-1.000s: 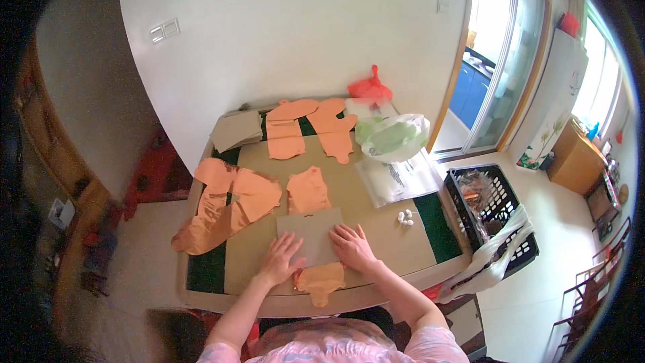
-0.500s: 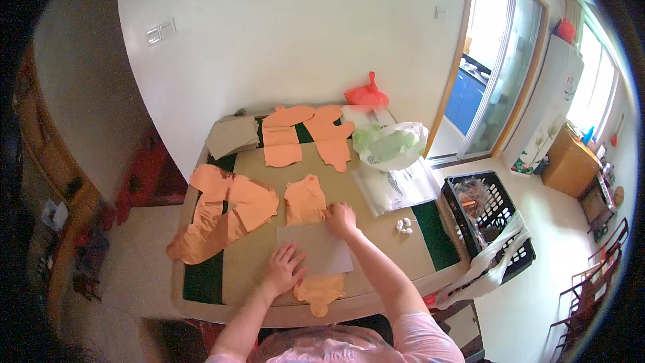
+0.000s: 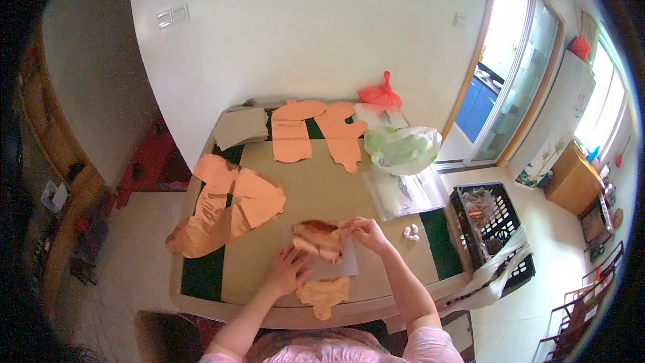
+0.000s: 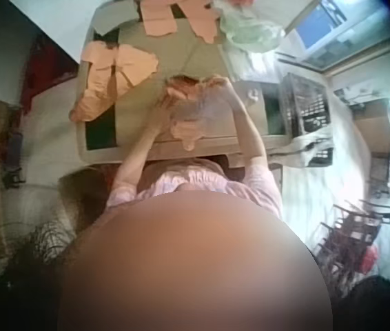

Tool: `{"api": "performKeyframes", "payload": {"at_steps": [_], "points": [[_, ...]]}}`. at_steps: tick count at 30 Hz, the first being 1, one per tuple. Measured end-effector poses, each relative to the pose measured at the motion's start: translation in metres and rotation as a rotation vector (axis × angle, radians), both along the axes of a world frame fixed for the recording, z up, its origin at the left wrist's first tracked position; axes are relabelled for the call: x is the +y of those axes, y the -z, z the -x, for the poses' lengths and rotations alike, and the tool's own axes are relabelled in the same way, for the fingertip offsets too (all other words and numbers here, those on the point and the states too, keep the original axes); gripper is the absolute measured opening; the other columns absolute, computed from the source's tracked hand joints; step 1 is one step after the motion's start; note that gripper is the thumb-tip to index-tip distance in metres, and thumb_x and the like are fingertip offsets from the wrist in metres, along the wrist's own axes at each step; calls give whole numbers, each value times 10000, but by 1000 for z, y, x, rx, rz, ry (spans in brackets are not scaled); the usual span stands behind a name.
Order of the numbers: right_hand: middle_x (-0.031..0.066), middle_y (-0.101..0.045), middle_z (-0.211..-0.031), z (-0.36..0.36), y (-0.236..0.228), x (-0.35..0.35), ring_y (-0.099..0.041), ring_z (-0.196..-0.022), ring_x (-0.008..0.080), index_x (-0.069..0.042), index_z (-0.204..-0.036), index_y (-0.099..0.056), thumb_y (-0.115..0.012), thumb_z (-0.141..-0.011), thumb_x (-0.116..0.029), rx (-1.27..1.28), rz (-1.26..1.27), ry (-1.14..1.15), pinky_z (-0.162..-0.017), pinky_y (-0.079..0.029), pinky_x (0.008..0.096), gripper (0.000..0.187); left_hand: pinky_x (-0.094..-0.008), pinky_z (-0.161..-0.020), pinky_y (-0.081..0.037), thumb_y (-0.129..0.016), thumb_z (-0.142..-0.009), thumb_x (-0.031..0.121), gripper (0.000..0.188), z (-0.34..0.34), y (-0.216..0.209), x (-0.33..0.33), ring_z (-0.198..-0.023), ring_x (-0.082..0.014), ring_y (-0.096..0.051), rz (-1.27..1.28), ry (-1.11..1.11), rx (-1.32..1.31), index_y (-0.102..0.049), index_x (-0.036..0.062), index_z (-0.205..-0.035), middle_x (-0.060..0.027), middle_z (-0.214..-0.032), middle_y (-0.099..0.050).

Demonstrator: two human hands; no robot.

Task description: Folding foil balloons and placing them into individual plastic packaging sleeves with cardboard backings.

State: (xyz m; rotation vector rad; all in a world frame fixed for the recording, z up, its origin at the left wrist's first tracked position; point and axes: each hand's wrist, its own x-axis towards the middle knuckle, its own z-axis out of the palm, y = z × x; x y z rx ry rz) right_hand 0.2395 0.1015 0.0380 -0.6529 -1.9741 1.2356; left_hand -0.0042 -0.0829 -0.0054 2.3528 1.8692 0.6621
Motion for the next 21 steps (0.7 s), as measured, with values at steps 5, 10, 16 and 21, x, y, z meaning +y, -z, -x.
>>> {"api": "performKeyframes", "payload": {"at_steps": [5, 10, 16, 21], "points": [[139, -619, -1189, 37, -1, -2, -568, -1106, 316, -39, -1105, -647, -557, -854, -48, -201, -259, 209, -934, -457, 389, 266, -548, -1113, -259, -622, -836, 394, 543, 0, -6, 0, -1351, -360, -341, 66, 13, 7, -547, 98, -1286, -187, -1386, -450], [138, -481, -1395, 69, 14, -17, -436, -1286, 334, -113, -1304, -544, -537, -934, -238, -546, -485, 103, -1072, -345, 460, 391, -537, -1115, -260, -648, -814, 363, 515, -3, -10, 4, -1349, -368, -343, 42, 11, -15, -582, 81, -1240, -197, -1368, -460], [123, -447, -1425, 56, 17, -36, -374, -1344, 315, -119, -1353, -475, -484, -967, -322, -627, -667, 50, -1104, -281, 517, 437, -540, -1117, -253, -644, -821, 343, 601, 1, -7, 5, -1368, -342, -330, 51, 0, -86, -491, 40, -1317, -196, -1393, -444], [124, -444, -1426, 51, 16, -37, -375, -1343, 317, -119, -1347, -480, -499, -958, -301, -607, -673, 22, -1099, -283, 519, 430, -567, -1118, -218, -550, -915, 345, 583, 29, -9, 5, -1381, -273, -331, 71, -116, 27, -411, 27, -1384, -132, -1461, -401]]}}
